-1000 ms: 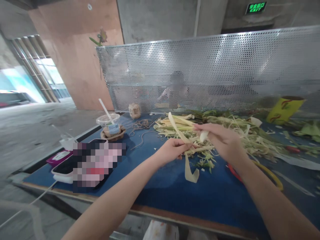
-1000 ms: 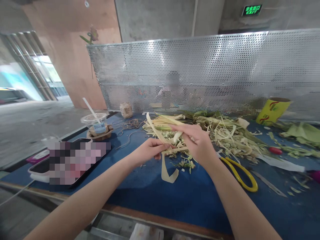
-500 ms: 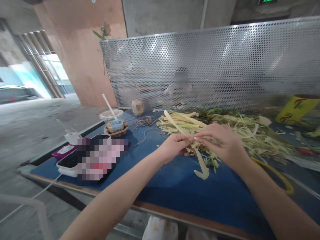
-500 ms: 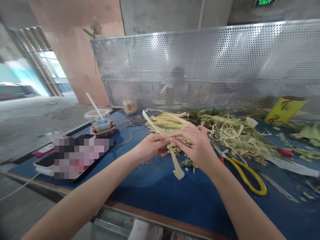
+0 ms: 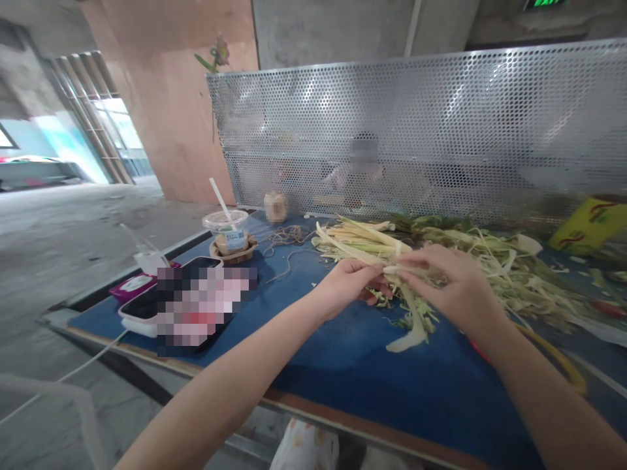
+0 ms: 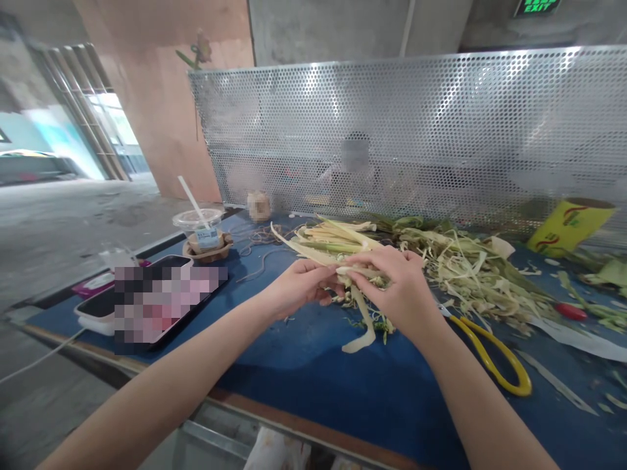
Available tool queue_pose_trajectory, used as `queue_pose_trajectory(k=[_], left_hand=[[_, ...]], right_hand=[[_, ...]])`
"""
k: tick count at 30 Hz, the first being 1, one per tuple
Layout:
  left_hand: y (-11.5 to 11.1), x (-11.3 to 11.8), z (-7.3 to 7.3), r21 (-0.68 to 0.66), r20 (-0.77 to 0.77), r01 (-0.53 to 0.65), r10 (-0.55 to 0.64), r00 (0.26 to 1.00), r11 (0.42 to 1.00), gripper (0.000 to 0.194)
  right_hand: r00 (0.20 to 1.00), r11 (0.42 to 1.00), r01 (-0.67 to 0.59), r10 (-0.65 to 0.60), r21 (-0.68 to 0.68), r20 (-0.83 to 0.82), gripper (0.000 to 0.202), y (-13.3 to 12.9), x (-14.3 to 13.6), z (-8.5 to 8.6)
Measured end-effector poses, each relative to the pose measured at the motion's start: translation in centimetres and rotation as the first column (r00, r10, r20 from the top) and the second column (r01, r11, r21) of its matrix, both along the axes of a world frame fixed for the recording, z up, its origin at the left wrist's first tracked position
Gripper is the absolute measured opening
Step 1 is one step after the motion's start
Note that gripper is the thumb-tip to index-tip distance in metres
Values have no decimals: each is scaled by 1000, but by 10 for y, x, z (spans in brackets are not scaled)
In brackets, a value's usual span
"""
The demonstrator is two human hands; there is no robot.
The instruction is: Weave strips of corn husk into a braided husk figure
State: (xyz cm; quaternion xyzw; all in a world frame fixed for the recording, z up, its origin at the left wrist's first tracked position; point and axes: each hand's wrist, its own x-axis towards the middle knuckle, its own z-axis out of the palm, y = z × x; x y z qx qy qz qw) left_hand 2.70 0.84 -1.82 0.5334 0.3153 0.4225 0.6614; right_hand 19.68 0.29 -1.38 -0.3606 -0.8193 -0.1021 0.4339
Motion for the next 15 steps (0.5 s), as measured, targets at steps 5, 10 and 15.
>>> queue_pose_trajectory(k=[5,10,15], left_hand=[[0,0,0,0,-16,-31,31,999,1000,22],[0,0,1,27,-16,-65,65,998,998,21],[1,0,0,52,-23,-68,70,997,996,19]], right_hand=[[998,999,-29,27,36,49,9,-1,1,1],[993,990,-10,-6,139,117,9,-3,-1,3],[995,982,41,-56,183,78,10,-3,-1,1]])
